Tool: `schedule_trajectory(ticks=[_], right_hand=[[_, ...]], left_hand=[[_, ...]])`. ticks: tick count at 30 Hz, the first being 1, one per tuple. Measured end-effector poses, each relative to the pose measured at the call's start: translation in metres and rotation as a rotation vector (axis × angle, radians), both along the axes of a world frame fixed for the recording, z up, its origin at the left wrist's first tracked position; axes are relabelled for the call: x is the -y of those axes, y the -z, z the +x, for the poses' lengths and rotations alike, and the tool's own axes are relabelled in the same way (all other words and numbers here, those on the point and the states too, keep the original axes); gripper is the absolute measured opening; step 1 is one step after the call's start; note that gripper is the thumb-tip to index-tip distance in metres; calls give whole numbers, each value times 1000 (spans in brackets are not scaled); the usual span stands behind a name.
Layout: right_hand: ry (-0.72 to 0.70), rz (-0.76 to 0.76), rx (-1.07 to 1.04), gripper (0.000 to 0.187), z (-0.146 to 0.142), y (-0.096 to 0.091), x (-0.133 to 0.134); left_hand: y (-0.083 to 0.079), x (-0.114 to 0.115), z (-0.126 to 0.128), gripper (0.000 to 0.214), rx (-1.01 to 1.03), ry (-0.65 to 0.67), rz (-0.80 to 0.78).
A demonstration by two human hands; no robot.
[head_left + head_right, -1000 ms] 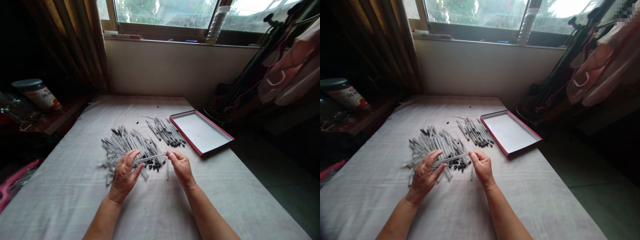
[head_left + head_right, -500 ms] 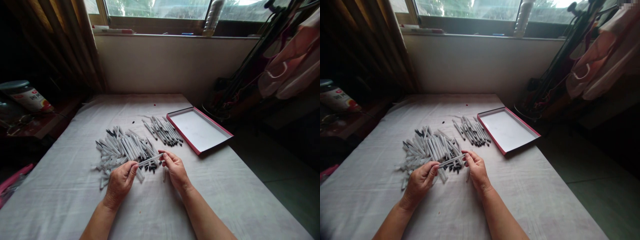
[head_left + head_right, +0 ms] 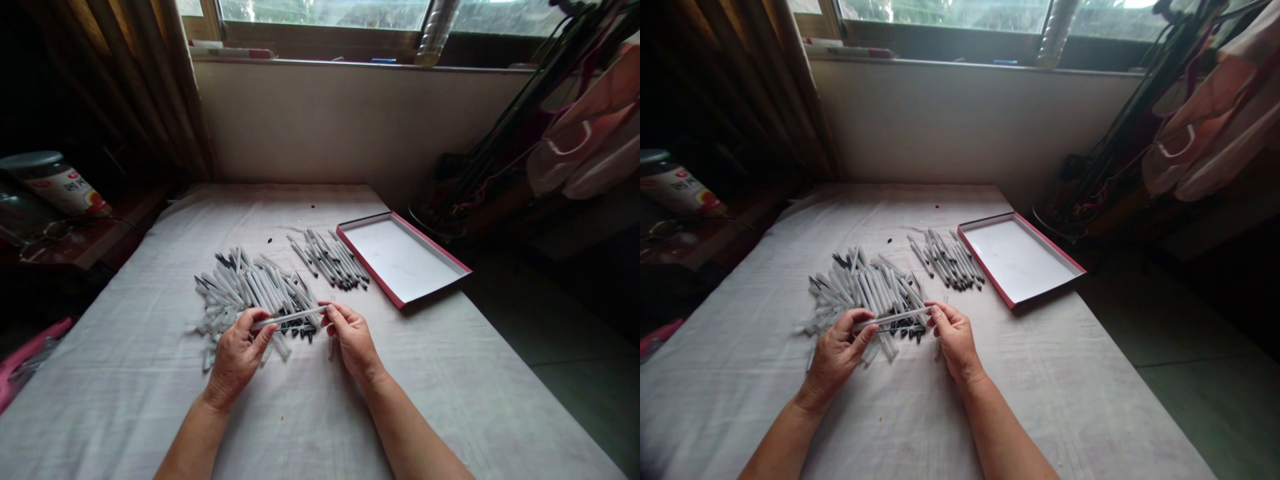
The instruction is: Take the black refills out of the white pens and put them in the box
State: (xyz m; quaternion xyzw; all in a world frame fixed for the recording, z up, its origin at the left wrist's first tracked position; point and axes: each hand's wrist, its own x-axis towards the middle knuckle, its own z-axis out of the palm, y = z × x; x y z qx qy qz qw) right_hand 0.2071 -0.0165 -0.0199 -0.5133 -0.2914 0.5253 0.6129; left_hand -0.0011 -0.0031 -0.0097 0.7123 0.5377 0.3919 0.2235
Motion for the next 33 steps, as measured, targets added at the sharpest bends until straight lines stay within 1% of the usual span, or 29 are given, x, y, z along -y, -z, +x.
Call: schedule_trajectory(ticks=[2,5,8,10,13,17,21,25,28,30,33], right_hand=[[17,-7,6,37,1,1,0],[15,-4,9,37,2,1,0],[3,6,-8,36,2,-1,0],[1,3,-19,35,2,-1,1],[16,-9,-27,35,1,0,0],[17,-12,-27,35,2,0,0],[-5,-2,-22,34,2,1,0],[19,-12,-31,34,1,2,0],[17,-15,-30,33,2,1,0],[4,-10,-25,34,2,0,0],[0,-2,-21,34,2,-1,1]], left_hand=[[0,1,0,29,31,-3,-22],[-1,0,0,25,33,11,18],[-2,-1,-2,28,-4,13,51],[-2,-1,-2,29,-4,6,28],[0,0,-1,30,58,5,-19],[0,1,-1,26,48,-4,3],[-1,-1,-3,32,6,-4,-5],[4,-2,-2,33,84,-24,2],[5,-1,-1,25,90,-20,15],[4,-1,-3,25,65,-14,-12],[1,-2,-5,32,30,1,-66]])
